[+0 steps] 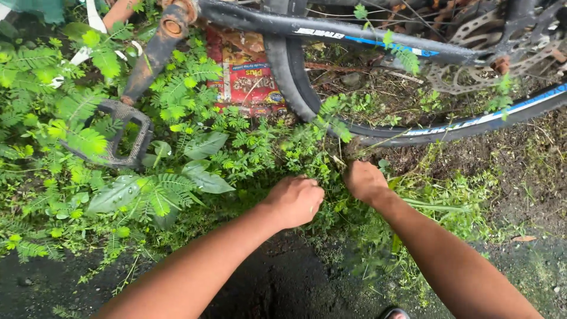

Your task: Weeding small plants and grass growing around a parked bicycle in an outdoor area.

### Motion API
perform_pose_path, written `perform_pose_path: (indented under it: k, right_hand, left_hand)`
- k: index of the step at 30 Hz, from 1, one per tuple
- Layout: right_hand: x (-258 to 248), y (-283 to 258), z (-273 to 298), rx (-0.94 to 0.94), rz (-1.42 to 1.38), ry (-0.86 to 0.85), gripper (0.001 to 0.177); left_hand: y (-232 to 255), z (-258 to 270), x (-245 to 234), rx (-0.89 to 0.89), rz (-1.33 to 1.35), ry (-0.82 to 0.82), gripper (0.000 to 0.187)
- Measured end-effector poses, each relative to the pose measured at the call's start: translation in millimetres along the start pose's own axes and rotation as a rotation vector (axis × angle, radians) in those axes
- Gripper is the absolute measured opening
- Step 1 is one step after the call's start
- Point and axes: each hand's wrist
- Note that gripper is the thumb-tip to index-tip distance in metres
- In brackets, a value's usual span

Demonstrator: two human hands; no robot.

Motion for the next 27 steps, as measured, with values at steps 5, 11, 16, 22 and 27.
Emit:
perform_pose_path:
  k: [5,11,16,22,27]
  right_hand:
    - [7,-24,24,-0.041,-0.111,0.011,0.034]
    - [-8,-53,45,0.065,-0.175,-0.030,0.029]
    - [-11,-64,51,0.029,-0.160,-0.054,0.025]
    - [-13,-70,66,0.008,-0.213,-0.095,0.028]
    - [50,-27,78,-0.164,-0.068,-0.200,0.017]
  left_hand:
    - [3,0,-8,-0.044,-0.047,-0.026,0.015]
    - [8,4,-32,-0.093,-0.062,0.101,0.018]
    - [5,-4,-51,-0.194,-0.065,0.029,0.023]
    - [-8,-14,-54,-0.231,-0.083,0.111,0.023]
    - [-7,-17,-66,-0.266,-0.037,0.251,0.022]
Point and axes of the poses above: each hand's wrist, its own z-axis away from the middle knuckle, its own x-axis out of the palm, y = z × x, and after that the axes turned 11 degrees about -z, right-handed
